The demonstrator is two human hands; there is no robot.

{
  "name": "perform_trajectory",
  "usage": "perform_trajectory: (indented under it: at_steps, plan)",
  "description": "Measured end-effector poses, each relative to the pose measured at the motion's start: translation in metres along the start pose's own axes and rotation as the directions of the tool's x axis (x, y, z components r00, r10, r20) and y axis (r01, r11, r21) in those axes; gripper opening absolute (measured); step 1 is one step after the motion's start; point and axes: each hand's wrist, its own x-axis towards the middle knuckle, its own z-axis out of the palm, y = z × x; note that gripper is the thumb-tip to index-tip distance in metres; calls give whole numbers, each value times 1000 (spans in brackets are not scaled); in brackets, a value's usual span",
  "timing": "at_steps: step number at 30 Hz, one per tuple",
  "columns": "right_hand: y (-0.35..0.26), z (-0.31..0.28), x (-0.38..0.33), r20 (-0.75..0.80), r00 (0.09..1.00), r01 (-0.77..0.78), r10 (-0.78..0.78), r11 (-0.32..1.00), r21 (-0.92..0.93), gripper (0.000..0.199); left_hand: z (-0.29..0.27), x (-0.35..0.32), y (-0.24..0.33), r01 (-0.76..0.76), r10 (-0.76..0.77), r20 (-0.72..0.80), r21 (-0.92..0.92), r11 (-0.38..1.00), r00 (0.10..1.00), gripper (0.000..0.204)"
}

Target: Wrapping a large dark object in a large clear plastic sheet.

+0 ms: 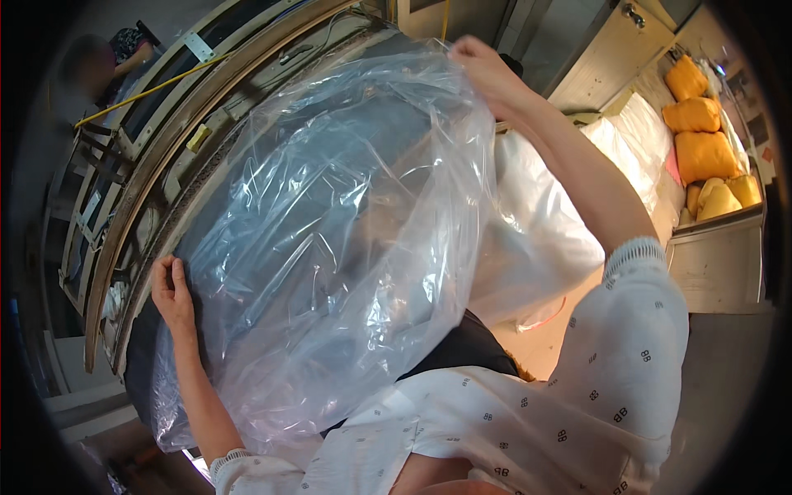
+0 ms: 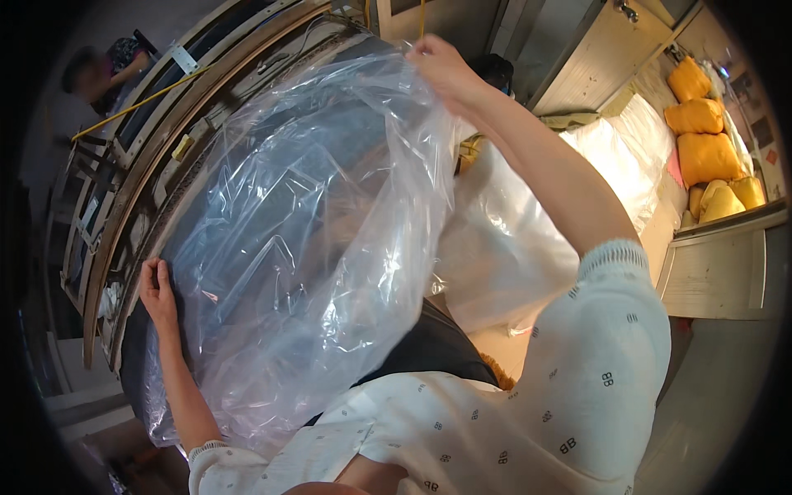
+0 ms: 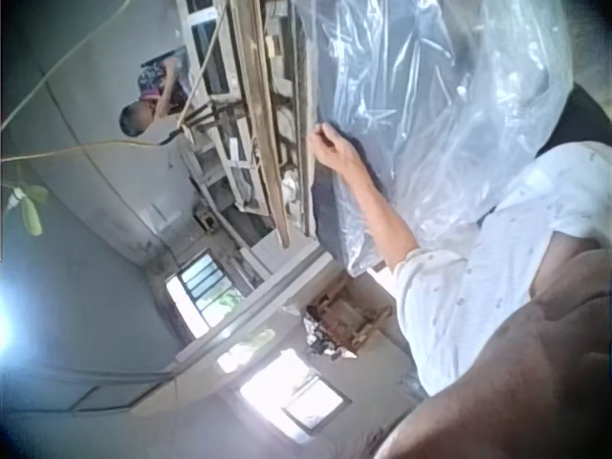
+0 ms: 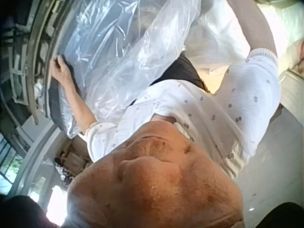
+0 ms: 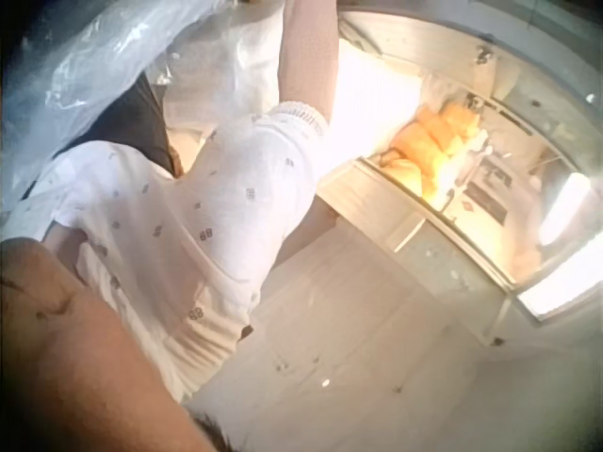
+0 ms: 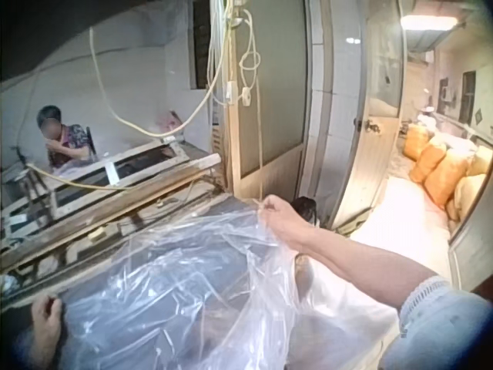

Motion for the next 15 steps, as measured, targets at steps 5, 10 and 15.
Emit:
perform_trajectory:
  at_steps: [5, 10, 15]
  plan:
    - [19, 22, 90, 297, 700, 457, -650, 88, -885, 21, 13, -18, 23, 21, -17, 28, -147, 989, 999, 8]
    - [14, 69, 61, 551, 447, 814, -705, 65, -577, 15, -64, -99, 26, 342, -342, 32, -8, 940, 939, 13]
    - [-18, 115, -27, 565, 258, 966, -784, 209, -151, 7, -166, -213, -2, 511, -501, -140, 47, 858, 854, 14]
